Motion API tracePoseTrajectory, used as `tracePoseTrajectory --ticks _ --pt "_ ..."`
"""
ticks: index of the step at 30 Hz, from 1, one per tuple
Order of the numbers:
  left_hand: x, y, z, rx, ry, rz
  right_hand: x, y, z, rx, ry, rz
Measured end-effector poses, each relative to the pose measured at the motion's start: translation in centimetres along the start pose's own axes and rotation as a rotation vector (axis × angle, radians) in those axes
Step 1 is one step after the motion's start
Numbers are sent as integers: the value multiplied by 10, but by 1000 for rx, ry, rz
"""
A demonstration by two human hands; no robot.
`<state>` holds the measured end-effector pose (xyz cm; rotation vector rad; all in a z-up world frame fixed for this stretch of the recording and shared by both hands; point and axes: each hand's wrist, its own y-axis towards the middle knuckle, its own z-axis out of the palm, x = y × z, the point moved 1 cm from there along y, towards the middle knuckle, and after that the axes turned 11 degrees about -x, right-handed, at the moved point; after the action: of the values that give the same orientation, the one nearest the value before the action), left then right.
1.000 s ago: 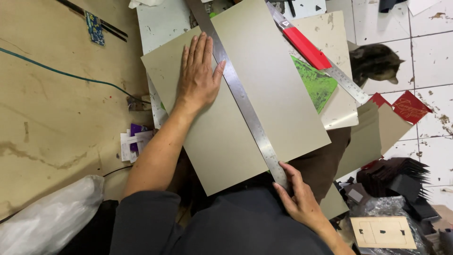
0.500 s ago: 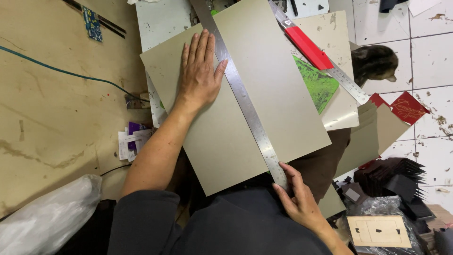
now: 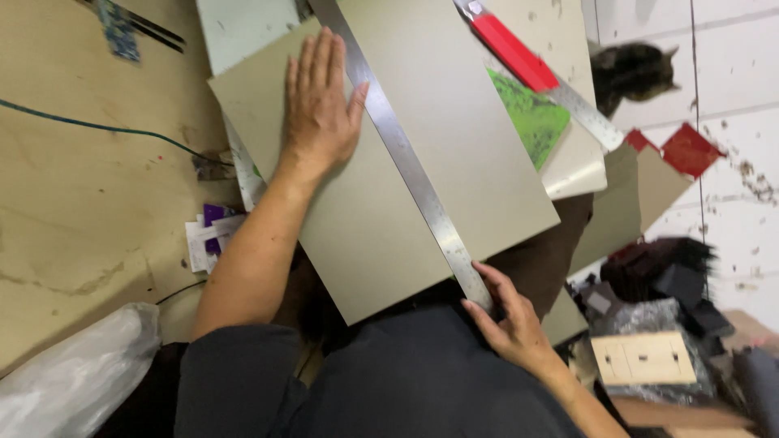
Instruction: Cutting a grey sheet of material using a metal ruler and a utility knife on a workshop table.
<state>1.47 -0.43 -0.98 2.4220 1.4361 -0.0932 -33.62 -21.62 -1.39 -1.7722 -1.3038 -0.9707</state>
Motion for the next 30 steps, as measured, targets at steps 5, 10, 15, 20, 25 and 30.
tracePoseTrajectory --ticks 5,10,15,20,25,30 --pt "-11 2 -15 137 0 -62 10 0 -4 12 23 24" --pt "-11 2 -16 106 -1 -50 15 2 -6 35 29 61" --pt "-10 2 -14 62 -1 -31 14 3 -5 59 68 63" --pt "-6 1 -9 25 -3 -8 15 4 -6 65 106 82" --pt "-9 2 -13 77 9 -29 19 5 -7 77 102 96" --pt "-4 6 -12 42 -22 0 18 5 -6 66 97 90"
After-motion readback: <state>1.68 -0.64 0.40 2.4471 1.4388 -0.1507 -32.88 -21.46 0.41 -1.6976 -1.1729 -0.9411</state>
